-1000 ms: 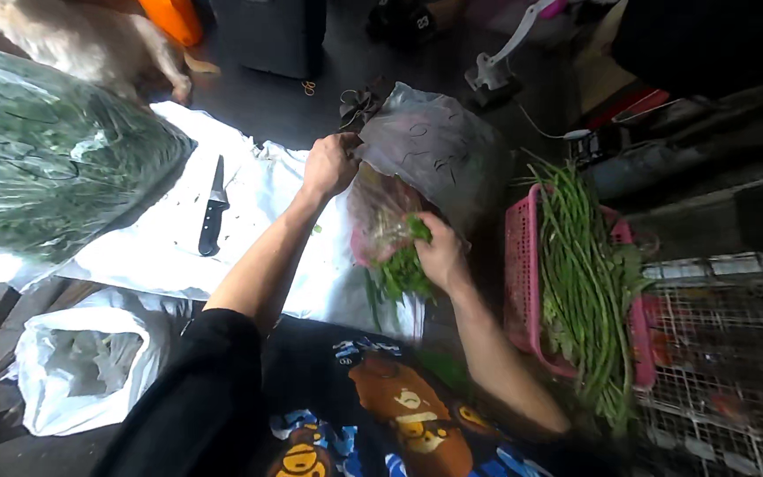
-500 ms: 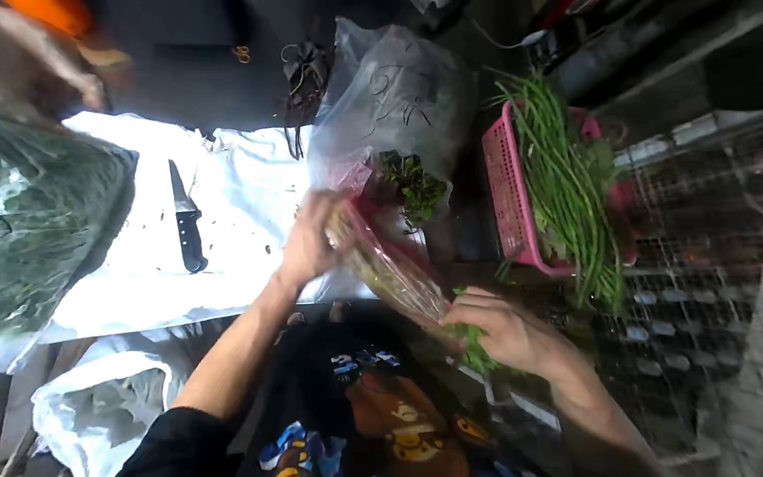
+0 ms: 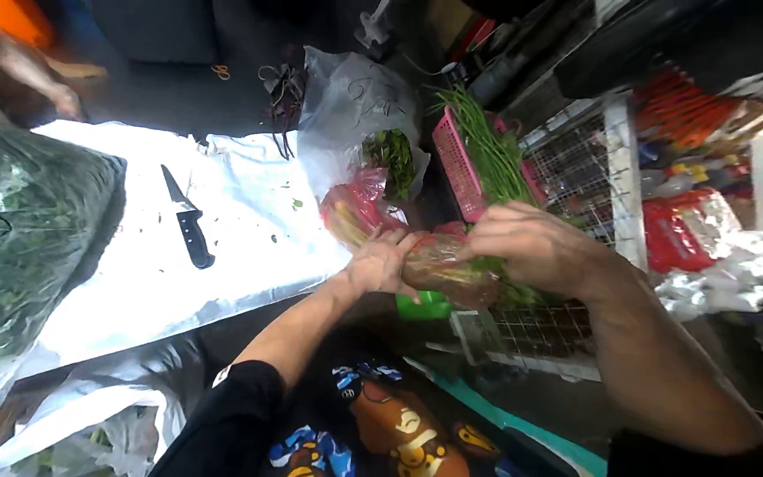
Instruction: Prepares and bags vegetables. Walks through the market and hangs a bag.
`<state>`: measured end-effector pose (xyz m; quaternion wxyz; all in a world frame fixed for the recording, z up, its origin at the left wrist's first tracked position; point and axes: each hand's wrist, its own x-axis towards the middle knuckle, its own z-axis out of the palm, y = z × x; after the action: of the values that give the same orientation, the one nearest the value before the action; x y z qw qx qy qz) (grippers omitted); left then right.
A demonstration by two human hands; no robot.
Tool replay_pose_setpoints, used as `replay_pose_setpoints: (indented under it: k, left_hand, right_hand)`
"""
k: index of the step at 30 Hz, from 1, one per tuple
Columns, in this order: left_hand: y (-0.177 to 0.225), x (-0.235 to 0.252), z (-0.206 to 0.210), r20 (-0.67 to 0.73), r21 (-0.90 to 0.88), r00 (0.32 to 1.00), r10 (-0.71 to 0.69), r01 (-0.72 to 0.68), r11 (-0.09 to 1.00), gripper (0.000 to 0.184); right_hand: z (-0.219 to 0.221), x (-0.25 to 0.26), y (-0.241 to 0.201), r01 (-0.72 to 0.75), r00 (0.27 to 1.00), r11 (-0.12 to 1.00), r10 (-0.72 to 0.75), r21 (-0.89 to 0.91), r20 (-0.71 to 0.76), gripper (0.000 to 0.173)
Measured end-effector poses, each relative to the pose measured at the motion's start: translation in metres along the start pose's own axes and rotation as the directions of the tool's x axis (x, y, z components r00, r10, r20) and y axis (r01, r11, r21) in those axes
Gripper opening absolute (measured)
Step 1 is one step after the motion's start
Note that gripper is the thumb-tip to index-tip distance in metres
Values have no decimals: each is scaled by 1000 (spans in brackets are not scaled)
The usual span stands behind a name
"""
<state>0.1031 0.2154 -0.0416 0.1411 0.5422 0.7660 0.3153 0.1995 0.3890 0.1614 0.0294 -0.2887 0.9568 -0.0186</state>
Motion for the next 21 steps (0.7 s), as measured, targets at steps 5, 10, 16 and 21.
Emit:
replay_pose_setpoints:
  k: [5,10,16,21]
  left_hand:
    - [12,-5,-14,-44,-187,982,-182,171,967,75]
    - [19,-8,-45,-380,-490,846,-374,159,857,73]
    - [17,-26,-77,-615,-746,560,-554,-187,639,59]
    - [37,-54,-66,-681,-721,340,-648,-464,515,57]
  right_hand:
    - [-19,35,-25,23,998,993,-16,-116,62,30]
    - [-90,38,-61,-32,989,963,-7,-268,-145,51]
    - [-70,-48,-55,163,589,982,-17,98,-808,30]
    - [106,-24,21,133,767,685,386,716,-512,61]
